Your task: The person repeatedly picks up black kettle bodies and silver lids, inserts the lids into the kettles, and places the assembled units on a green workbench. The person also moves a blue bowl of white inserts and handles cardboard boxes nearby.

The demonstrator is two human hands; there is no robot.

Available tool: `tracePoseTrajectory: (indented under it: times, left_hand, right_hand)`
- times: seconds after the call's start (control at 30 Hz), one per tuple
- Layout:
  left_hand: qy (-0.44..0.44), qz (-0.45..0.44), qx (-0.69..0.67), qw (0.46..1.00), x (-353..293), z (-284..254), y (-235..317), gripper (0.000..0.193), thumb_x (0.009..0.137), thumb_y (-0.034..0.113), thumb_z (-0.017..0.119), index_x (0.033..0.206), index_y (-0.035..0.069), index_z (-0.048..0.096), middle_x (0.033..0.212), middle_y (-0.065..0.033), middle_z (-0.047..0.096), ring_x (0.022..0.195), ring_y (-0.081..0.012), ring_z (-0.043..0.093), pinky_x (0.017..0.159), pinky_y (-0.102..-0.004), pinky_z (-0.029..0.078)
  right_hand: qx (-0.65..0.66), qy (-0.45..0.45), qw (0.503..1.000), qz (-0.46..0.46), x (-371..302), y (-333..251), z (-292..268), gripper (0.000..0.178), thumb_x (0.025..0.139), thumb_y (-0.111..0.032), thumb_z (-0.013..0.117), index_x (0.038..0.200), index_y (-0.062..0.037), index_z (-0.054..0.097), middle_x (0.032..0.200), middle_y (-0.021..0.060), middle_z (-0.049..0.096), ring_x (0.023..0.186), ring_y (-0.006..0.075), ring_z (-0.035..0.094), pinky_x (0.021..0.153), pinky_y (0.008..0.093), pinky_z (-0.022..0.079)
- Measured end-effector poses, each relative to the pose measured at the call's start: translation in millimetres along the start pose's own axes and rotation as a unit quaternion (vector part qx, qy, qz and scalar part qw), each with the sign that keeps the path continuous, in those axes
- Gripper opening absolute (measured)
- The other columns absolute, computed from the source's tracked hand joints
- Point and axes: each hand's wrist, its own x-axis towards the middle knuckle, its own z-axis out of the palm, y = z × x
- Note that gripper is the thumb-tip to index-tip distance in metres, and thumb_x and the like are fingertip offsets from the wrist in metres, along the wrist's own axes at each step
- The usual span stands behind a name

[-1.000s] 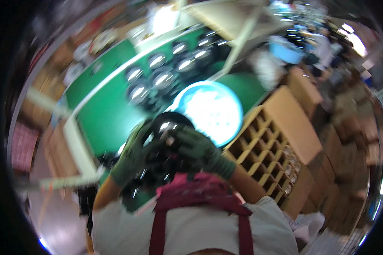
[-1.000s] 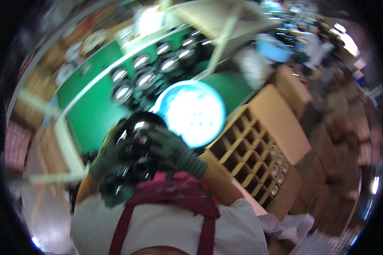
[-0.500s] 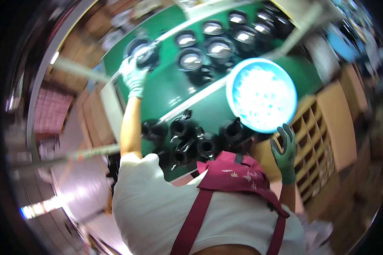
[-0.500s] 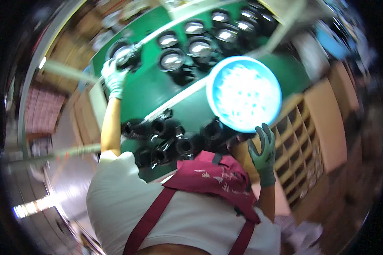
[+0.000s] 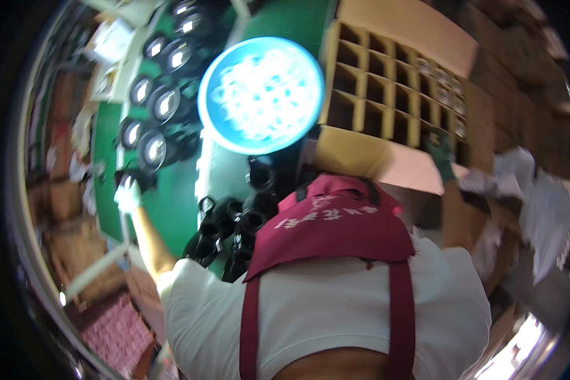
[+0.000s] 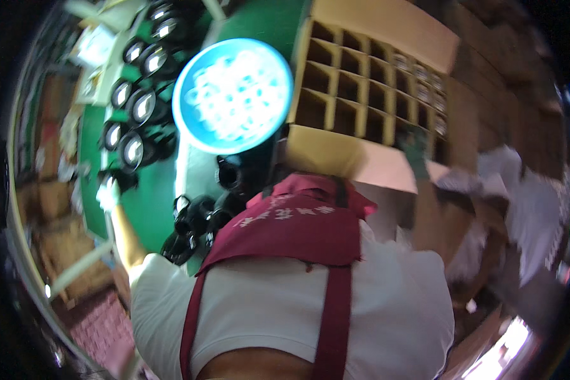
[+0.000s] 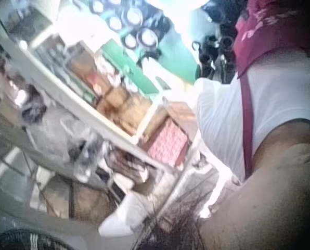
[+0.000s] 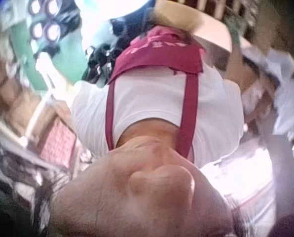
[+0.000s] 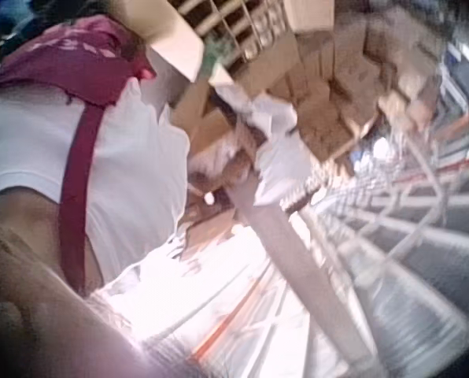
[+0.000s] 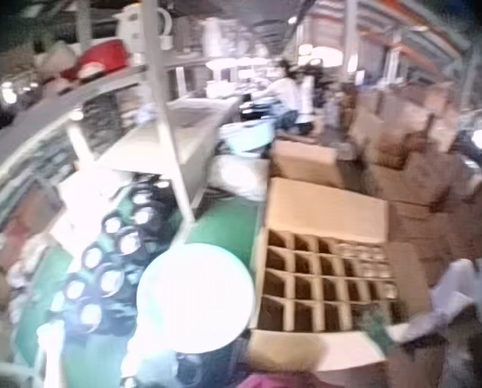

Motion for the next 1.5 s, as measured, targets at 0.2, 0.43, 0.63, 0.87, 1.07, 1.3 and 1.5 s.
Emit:
tracePoseTrajectory:
  times: [0.2,0.43,0.63,0.87,1.07,1.3,1.5]
  left_hand:
    - [0.060,0.326,-0.389,0.859,-78,-178,153,0.031,0.075,0.013,0.070,0.106,0.012,0.067,0.098,-0.0108,0.067,0.089,-0.0311,0.062,0.080,-0.0405,0.049]
    - [-0.005,0.570,-0.296,0.766,-209,-147,377,0.044,0.086,0.025,0.056,0.130,0.017,0.055,0.109,-0.0099,0.057,0.083,-0.0248,0.056,0.074,-0.0365,0.047]
    - [-0.088,0.601,-0.195,0.770,-239,-108,407,0.019,0.074,0.025,0.069,0.091,0.019,0.066,0.092,-0.0059,0.059,0.092,-0.0284,0.056,0.084,-0.0497,0.038]
    - [-0.169,0.610,-0.143,0.761,-221,-148,399,0.023,0.077,0.028,0.067,0.098,0.018,0.064,0.093,-0.0065,0.066,0.095,-0.0294,0.062,0.099,-0.0617,0.029]
    - [-0.347,0.360,-0.317,0.806,-226,-149,374,0.034,0.076,0.030,0.074,0.106,0.015,0.065,0.088,-0.0066,0.071,0.086,-0.0255,0.067,0.091,-0.0457,0.042]
    - [-0.392,0.281,-0.390,0.785,-228,-163,342,0.030,0.080,0.020,0.073,0.110,0.017,0.069,0.091,-0.0099,0.070,0.086,-0.0264,0.068,0.078,-0.0383,0.052]
    - [-0.274,0.216,-0.538,0.768,-226,-204,353,0.028,0.085,0.013,0.067,0.112,0.012,0.064,0.104,-0.0136,0.062,0.092,-0.0317,0.064,0.079,-0.0425,0.050]
  right_hand:
    - [-0.204,0.046,0.969,0.130,63,183,-29,0.044,0.090,-0.031,0.060,0.121,0.0003,0.058,0.114,0.0193,0.063,0.103,0.0328,0.061,0.088,0.0446,0.049]
    - [-0.293,-0.032,0.929,0.226,38,232,6,0.053,0.095,-0.035,0.048,0.132,0.0031,0.048,0.129,0.0285,0.050,0.119,0.0424,0.048,0.100,0.0501,0.040]
    - [-0.212,-0.236,0.898,0.305,92,254,-16,0.082,0.084,-0.047,0.056,0.149,-0.0072,0.027,0.151,0.0279,0.028,0.136,0.0437,0.032,0.111,0.0510,0.031]
    - [-0.350,-0.448,0.768,0.294,126,200,-47,0.124,0.068,-0.067,0.069,0.156,-0.0117,0.002,0.160,0.0216,0.008,0.147,0.0406,0.009,0.118,0.0542,0.017]
    - [-0.406,-0.421,0.787,0.198,115,217,-13,0.095,0.080,-0.048,0.062,0.153,-0.0065,0.017,0.156,0.0218,0.021,0.143,0.0410,0.021,0.115,0.0580,0.019]
    - [-0.385,-0.326,0.842,0.191,128,139,-81,0.097,0.069,-0.057,0.068,0.144,-0.0039,0.037,0.143,0.0215,0.037,0.134,0.0397,0.033,0.110,0.0528,0.026]
    - [-0.245,-0.110,0.944,0.193,111,119,-158,0.107,0.053,-0.062,0.079,0.134,-0.0008,0.044,0.128,0.0227,0.050,0.122,0.0412,0.043,0.103,0.0512,0.035]
